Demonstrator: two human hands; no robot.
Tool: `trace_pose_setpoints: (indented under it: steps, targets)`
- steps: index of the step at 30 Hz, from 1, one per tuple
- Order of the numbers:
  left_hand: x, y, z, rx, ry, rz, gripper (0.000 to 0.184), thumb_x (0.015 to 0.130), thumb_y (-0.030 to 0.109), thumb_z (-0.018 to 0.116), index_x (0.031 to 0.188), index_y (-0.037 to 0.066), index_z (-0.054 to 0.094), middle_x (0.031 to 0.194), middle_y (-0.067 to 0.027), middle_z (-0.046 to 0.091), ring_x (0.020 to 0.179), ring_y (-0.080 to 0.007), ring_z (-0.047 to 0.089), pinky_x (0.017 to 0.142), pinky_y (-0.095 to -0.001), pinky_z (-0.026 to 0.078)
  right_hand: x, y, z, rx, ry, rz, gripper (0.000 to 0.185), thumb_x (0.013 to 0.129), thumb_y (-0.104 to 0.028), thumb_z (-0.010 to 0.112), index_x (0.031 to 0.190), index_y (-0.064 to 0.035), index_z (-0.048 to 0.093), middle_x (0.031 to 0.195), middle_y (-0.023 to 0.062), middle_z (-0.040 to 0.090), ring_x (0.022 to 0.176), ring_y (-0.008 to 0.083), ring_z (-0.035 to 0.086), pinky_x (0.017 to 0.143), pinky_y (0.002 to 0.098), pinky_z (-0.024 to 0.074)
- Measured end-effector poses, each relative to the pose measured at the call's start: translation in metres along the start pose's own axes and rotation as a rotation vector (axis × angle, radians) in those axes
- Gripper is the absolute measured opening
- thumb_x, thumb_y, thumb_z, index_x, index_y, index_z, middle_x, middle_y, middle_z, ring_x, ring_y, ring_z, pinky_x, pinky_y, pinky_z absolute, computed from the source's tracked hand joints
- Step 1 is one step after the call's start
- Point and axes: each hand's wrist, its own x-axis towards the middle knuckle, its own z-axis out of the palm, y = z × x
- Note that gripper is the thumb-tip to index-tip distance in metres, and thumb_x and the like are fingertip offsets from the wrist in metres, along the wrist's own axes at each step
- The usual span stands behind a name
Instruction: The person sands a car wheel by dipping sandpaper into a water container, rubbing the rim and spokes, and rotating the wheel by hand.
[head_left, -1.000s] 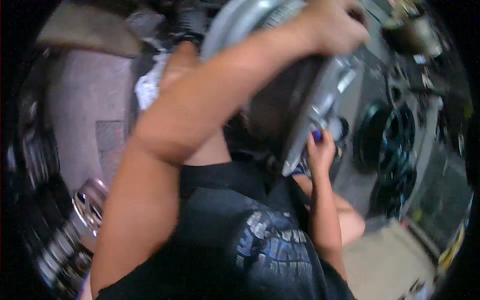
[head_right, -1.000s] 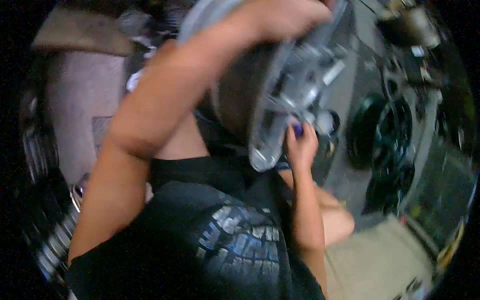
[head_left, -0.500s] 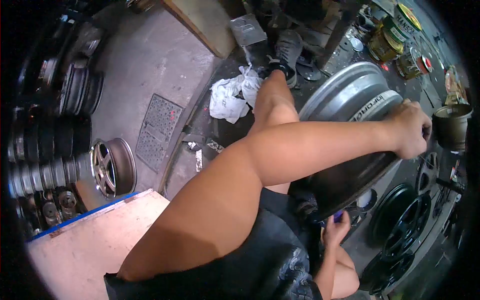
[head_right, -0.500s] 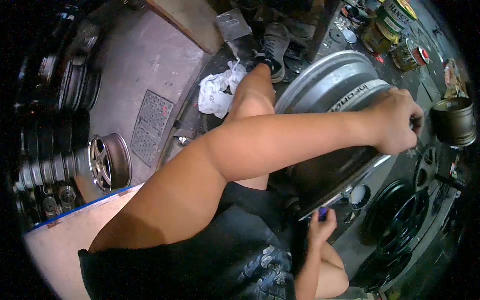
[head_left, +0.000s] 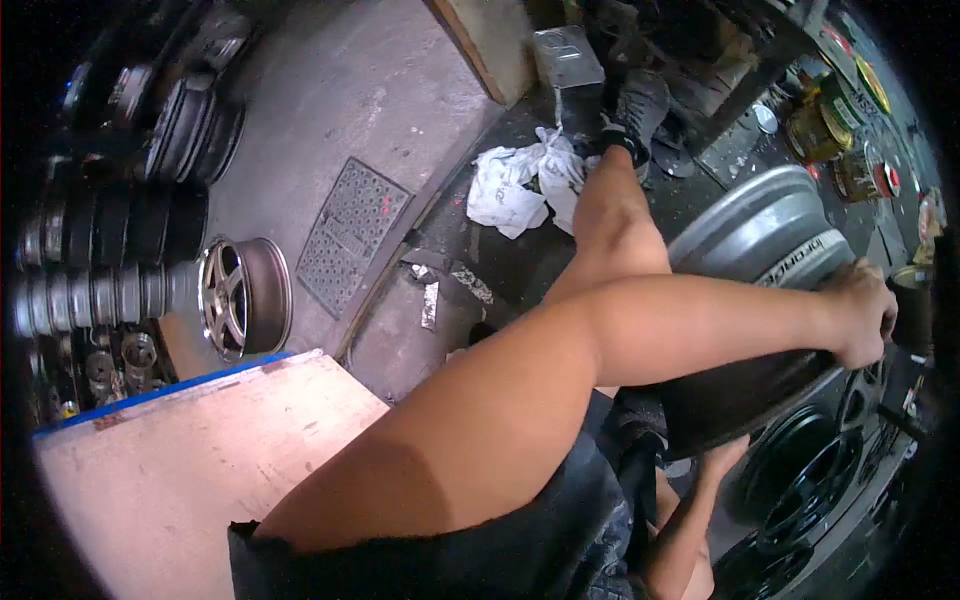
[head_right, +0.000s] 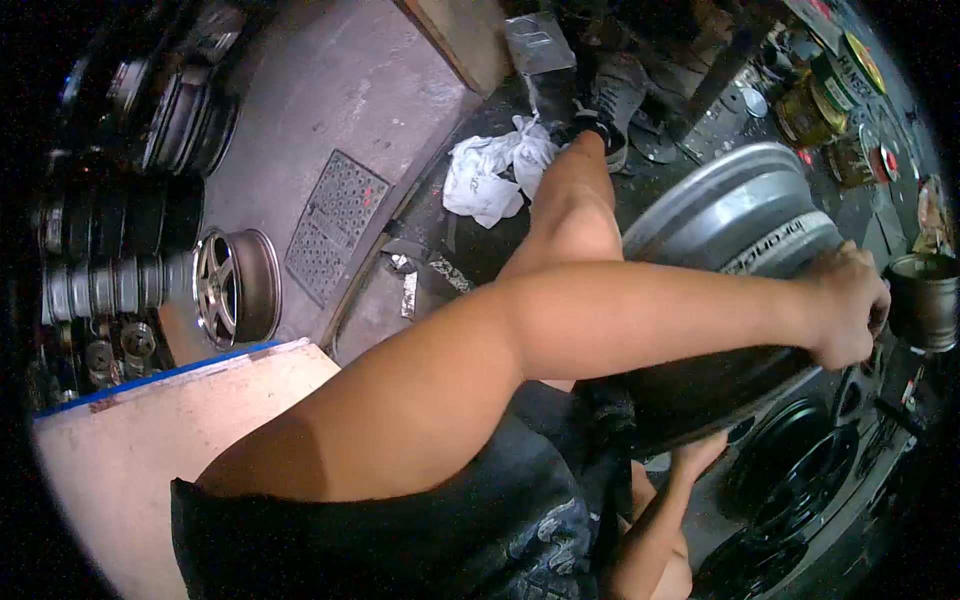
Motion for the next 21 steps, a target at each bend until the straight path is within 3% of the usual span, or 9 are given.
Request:
trace_pose_setpoints:
  steps: [7,8,9,12,14,16,17,19,21]
  targets:
    - [-0.002,0.003,0.006,0.046,0.051,-0.001,0.016,0.061,0.014,0.071,0.076,0.016,0.077,0.104,-0.0205,0.07,0.111,-0.0366,0.06,0.098,-0.0429,0.05,-0.076,0.011,0.024,0.046,0.009,-0.035,0.042,0.089,-0.011,0.07,0.124,0.0109,0.065,0.123,0.0234,0.07,0.109,0.0273,0.064,0.098,0.039,0.048]
    - [-0.004,0.005,0.005,0.036,0.055,0.002,0.016,0.06,0.013,0.071,0.075,0.016,0.077,0.106,-0.0215,0.069,0.112,-0.0367,0.06,0.097,-0.0426,0.051,-0.064,0.006,0.014,-0.213,-0.004,0.014,0.039,0.089,-0.013,0.07,0.12,0.0109,0.066,0.119,0.024,0.071,0.109,0.0289,0.065,0.098,0.0391,0.0482]
    - [-0.002,0.003,0.008,0.033,0.051,-0.006,0.016,0.06,0.013,0.071,0.075,0.016,0.077,0.106,-0.0215,0.069,0.112,-0.0367,0.06,0.097,-0.0426,0.051,-0.038,0.034,0.005,-0.193,-0.057,-0.178,0.043,0.09,-0.014,0.072,0.121,0.0139,0.062,0.118,0.0171,0.069,0.106,0.0256,0.062,0.101,0.04,0.048]
    - [0.008,-0.001,0.014,-0.014,-0.051,-0.029,0.016,0.062,0.015,0.073,0.077,0.017,0.077,0.111,-0.0219,0.066,0.118,-0.037,0.056,0.099,-0.0415,0.05,0.006,0.043,-0.003,-0.087,-0.036,-0.134,0.038,0.091,-0.015,0.07,0.117,0.0122,0.065,0.118,0.0199,0.07,0.104,0.0299,0.063,0.095,0.0424,0.0506]
    - [0.008,0.002,0.012,0.079,-0.004,-0.031,0.019,0.062,0.017,0.074,0.081,0.018,0.078,0.113,-0.021,0.064,0.121,-0.0372,0.053,0.101,-0.0414,0.048,0.005,0.035,0.012,0.576,0.19,0.014,0.036,0.092,-0.016,0.069,0.114,0.0123,0.066,0.122,0.0205,0.069,0.104,0.0328,0.063,0.093,0.0435,0.0514]
    - [0.007,-0.006,0.012,0.07,0.0,-0.034,0.02,0.062,0.017,0.075,0.082,0.018,0.078,0.112,-0.0203,0.064,0.12,-0.0369,0.054,0.101,-0.0418,0.048,-0.014,0.064,0.005,0.002,0.042,0.025,0.038,0.09,-0.017,0.072,0.114,0.0115,0.067,0.119,0.0191,0.069,0.105,0.0325,0.062,0.093,0.0441,0.0512]
    - [0.008,-0.005,0.015,0.064,-0.023,-0.024,0.022,0.062,0.018,0.076,0.084,0.018,0.078,0.111,-0.0197,0.064,0.119,-0.0366,0.054,0.101,-0.0422,0.048,-0.033,0.052,0.011,-0.21,0.056,-0.224,0.035,0.088,-0.012,0.073,0.113,0.0112,0.067,0.114,0.0183,0.071,0.103,0.031,0.064,0.094,0.0433,0.0506]
    - [0.001,-0.003,0.006,-0.004,0.016,0.002,0.017,0.064,0.016,0.075,0.081,0.015,0.077,0.111,-0.0203,0.063,0.117,-0.0378,0.054,0.098,-0.0455,0.048,-0.062,0.037,0.023,0.064,0.027,0.026,0.032,0.08,-0.006,0.076,0.109,0.0076,0.071,0.102,0.0193,0.075,0.092,0.0258,0.066,0.088,0.0407,0.0506]
    - [-0.017,0.016,-0.023,-0.036,-0.053,0.006,0.006,0.069,0.013,0.07,0.074,0.011,0.071,0.108,-0.0199,0.062,0.115,-0.0385,0.053,0.1,-0.0453,0.044,-0.037,-0.001,0.019,-0.171,0.121,-0.179,0.027,0.08,-0.005,0.074,0.105,0.005,0.073,0.096,0.0228,0.075,0.088,0.0318,0.069,0.084,0.0418,0.0515]
